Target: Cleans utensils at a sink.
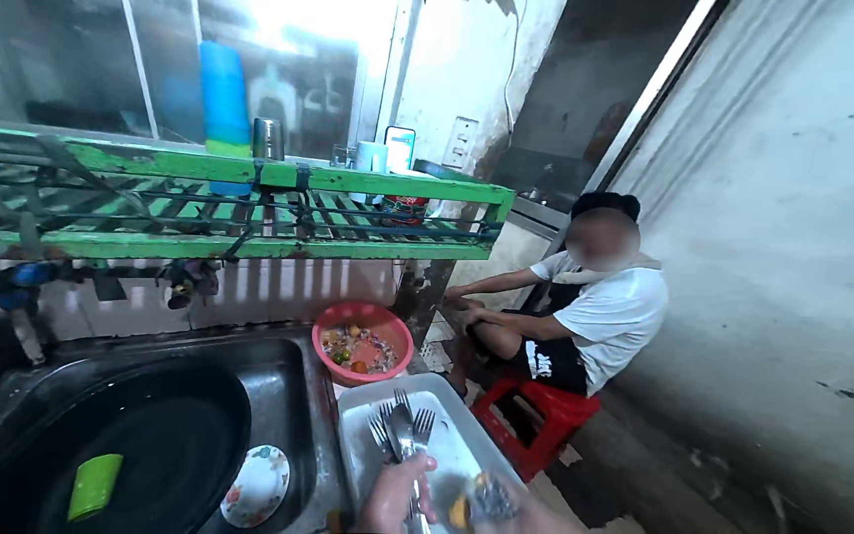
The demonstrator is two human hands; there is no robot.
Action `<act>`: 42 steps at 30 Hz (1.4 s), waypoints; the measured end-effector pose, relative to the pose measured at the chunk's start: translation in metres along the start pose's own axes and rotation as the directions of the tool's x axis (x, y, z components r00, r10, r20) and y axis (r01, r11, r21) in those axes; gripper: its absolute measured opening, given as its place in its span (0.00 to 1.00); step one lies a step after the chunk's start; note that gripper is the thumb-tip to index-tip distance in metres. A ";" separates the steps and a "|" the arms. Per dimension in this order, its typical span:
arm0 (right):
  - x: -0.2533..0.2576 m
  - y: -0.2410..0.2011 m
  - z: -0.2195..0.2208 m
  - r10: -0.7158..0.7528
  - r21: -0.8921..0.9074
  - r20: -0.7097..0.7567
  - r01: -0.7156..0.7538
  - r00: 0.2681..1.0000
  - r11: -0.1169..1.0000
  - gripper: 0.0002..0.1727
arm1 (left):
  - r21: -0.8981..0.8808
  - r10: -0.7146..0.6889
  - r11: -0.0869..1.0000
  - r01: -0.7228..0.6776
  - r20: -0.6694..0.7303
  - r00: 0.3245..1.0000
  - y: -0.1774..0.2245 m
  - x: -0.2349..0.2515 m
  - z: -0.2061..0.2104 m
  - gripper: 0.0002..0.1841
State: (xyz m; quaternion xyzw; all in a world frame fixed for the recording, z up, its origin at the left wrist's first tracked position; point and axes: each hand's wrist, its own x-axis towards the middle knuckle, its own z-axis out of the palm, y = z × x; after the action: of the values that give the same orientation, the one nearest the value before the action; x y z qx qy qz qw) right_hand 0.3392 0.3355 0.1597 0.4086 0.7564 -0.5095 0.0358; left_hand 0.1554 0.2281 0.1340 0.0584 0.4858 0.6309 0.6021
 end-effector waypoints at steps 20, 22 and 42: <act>0.039 -0.034 -0.003 -0.056 0.305 -0.655 0.332 0.753 0.893 0.37 | 0.187 -0.094 0.978 0.094 -0.009 0.995 -0.004 0.000 0.001 0.06; 0.032 -0.030 -0.005 -0.006 0.444 -0.627 0.365 0.779 0.818 0.37 | 0.132 -0.070 0.989 0.072 -0.021 0.997 -0.004 0.000 -0.001 0.05; 0.046 -0.023 0.017 0.048 0.548 -0.401 0.198 0.915 0.813 0.34 | 0.093 -0.129 0.988 0.124 0.052 0.990 -0.002 -0.005 0.001 0.03</act>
State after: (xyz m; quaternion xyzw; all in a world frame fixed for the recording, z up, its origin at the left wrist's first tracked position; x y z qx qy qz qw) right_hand 0.2873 0.3457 0.1471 0.4635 0.5730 -0.6222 -0.2640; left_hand 0.1588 0.2243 0.1350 0.0727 0.4987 0.5669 0.6517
